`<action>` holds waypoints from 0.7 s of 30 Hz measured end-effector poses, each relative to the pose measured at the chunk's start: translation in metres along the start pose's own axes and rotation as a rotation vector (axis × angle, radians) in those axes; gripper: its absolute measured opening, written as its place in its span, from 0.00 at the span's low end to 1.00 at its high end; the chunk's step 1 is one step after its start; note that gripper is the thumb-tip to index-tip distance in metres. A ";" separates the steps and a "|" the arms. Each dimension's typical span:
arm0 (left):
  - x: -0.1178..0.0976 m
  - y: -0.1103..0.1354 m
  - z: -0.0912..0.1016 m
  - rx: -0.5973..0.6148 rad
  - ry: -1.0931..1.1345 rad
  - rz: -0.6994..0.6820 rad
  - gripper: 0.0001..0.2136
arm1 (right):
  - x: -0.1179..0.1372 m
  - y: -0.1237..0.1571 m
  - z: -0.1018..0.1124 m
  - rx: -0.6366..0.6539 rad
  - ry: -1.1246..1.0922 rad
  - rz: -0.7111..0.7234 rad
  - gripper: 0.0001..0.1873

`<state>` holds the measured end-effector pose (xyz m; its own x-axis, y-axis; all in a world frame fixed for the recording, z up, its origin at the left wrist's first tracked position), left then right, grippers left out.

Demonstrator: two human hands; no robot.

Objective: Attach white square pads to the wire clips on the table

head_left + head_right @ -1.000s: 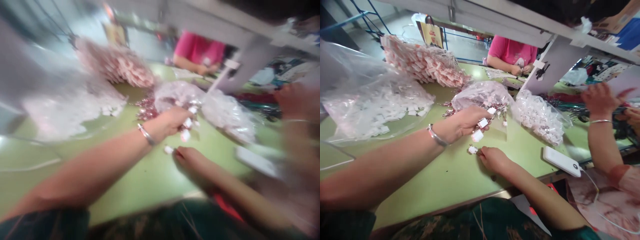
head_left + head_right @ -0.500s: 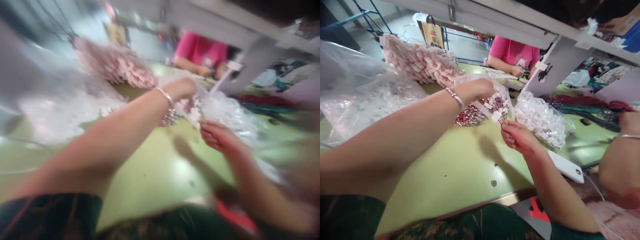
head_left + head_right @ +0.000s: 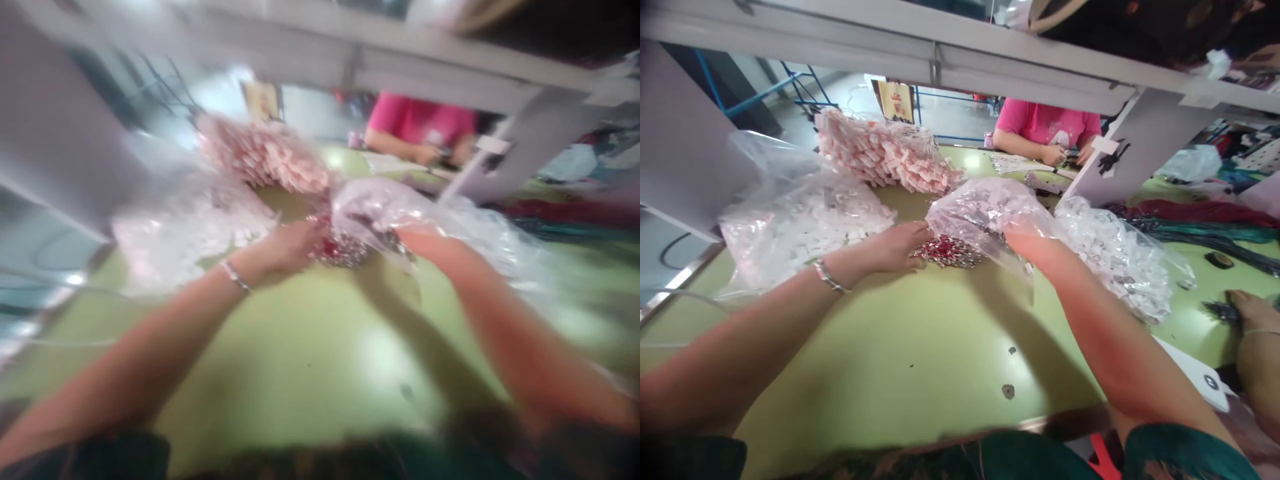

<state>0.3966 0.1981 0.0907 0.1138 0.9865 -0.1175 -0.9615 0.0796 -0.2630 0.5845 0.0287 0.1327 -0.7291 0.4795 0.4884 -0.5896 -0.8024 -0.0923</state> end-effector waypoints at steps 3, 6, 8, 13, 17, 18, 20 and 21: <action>0.011 -0.002 -0.036 -0.069 -0.053 0.029 0.27 | 0.024 0.049 -0.013 -0.001 0.162 0.169 0.13; 0.006 -0.014 -0.056 -0.089 -0.062 0.064 0.28 | 0.039 0.089 -0.057 0.340 0.131 0.349 0.16; -0.001 -0.021 -0.065 -0.082 -0.090 0.147 0.29 | 0.033 0.092 -0.079 0.438 0.098 0.292 0.16; -0.025 -0.028 -0.082 -0.093 -0.199 0.371 0.28 | -0.002 0.031 -0.065 0.046 -0.049 0.158 0.16; -0.041 -0.024 -0.090 -0.062 -0.259 0.408 0.28 | -0.022 -0.023 -0.040 -0.019 -0.250 -0.027 0.16; -0.043 -0.023 -0.091 -0.052 -0.261 0.419 0.29 | -0.025 -0.034 -0.039 0.008 -0.322 -0.083 0.14; -0.047 -0.020 -0.094 -0.036 -0.250 0.469 0.32 | -0.028 -0.054 -0.040 0.013 -0.410 -0.146 0.13; -0.050 -0.017 -0.094 -0.029 -0.240 0.508 0.35 | -0.029 -0.063 -0.042 0.017 -0.419 -0.152 0.13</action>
<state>0.4311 0.1340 0.0110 -0.4249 0.9051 -0.0163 -0.8730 -0.4145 -0.2570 0.6276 0.0801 0.0881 -0.4291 0.4098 0.8050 -0.6709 -0.7413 0.0198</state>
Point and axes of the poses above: each hand's wrist, its own y-axis away from the middle knuckle, its own z-axis out of the back of the hand, x = y × z, the point moved 4 cm from there along -y, towards the middle knuckle, and after that the axes turned 6 degrees about -y, right-handed, at the moved point
